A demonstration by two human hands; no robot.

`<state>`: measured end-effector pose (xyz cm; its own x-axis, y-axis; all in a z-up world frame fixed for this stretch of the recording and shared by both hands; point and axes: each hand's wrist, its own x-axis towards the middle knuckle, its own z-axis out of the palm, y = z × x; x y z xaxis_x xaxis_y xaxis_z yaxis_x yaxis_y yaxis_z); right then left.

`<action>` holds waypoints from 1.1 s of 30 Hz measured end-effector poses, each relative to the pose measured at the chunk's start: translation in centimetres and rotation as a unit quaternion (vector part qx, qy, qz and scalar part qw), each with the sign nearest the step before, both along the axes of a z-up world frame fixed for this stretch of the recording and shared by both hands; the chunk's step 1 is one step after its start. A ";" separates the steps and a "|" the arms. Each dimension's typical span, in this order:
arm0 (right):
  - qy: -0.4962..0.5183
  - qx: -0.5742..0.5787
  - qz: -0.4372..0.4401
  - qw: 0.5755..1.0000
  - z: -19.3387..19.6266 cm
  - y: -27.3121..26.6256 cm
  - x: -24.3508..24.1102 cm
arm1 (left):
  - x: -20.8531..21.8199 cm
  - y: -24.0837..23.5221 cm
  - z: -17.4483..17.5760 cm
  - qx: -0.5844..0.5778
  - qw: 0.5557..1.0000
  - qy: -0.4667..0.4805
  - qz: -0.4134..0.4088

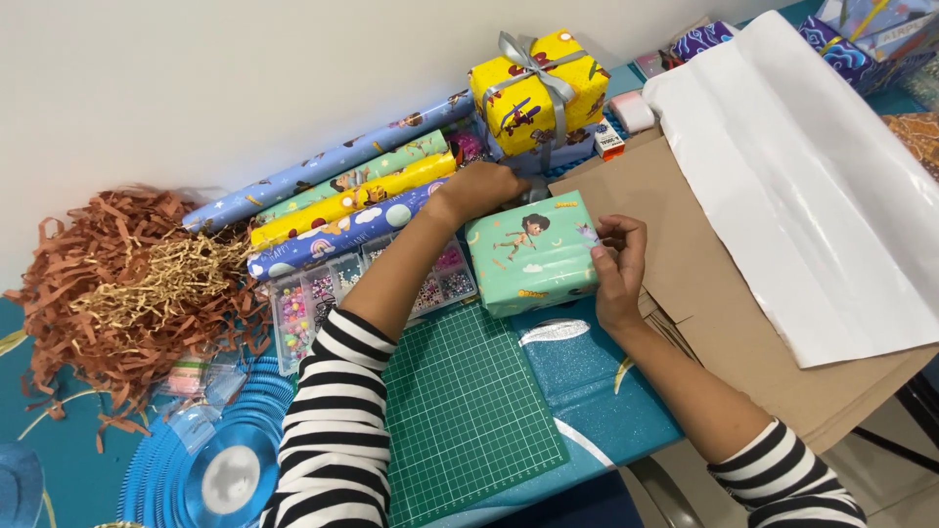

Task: The person measures and cuts a silver ribbon, then wraps it around a small gift box. They tie the ribbon into a bow and adjust the loops to finish the presentation.

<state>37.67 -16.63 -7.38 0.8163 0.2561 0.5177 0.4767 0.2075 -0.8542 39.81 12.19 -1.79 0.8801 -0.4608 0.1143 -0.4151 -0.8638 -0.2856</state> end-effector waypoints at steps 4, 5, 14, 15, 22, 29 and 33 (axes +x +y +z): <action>-0.007 -0.005 0.016 1.000 0.7 -0.1 -0.3 | 0.3 0.2 -0.8 0.043 0.996 -0.075 -0.013; -0.031 -0.015 0.030 0.999 0.9 -0.3 -0.2 | 0.1 0.2 0.0 0.002 0.995 -0.093 -0.020; -0.135 -0.161 0.149 0.966 4.5 -1.6 0.6 | -15.4 -0.6 9.5 -0.340 0.895 -0.288 0.030; -0.133 -0.179 0.158 0.962 4.3 -1.7 0.9 | -18.8 -0.7 10.3 -0.326 0.891 -0.313 0.039; -0.158 -0.126 0.079 0.976 3.7 -0.9 1.2 | -36.8 -5.6 6.3 -0.118 0.911 -0.396 0.014; -0.308 -0.213 -0.037 0.927 4.7 -1.3 -2.7 | -42.0 -6.2 0.1 -0.015 0.984 -0.180 0.016; -0.315 -0.240 0.178 0.901 6.7 0.6 -9.9 | -41.6 -6.0 -2.2 -0.038 0.984 -0.177 0.001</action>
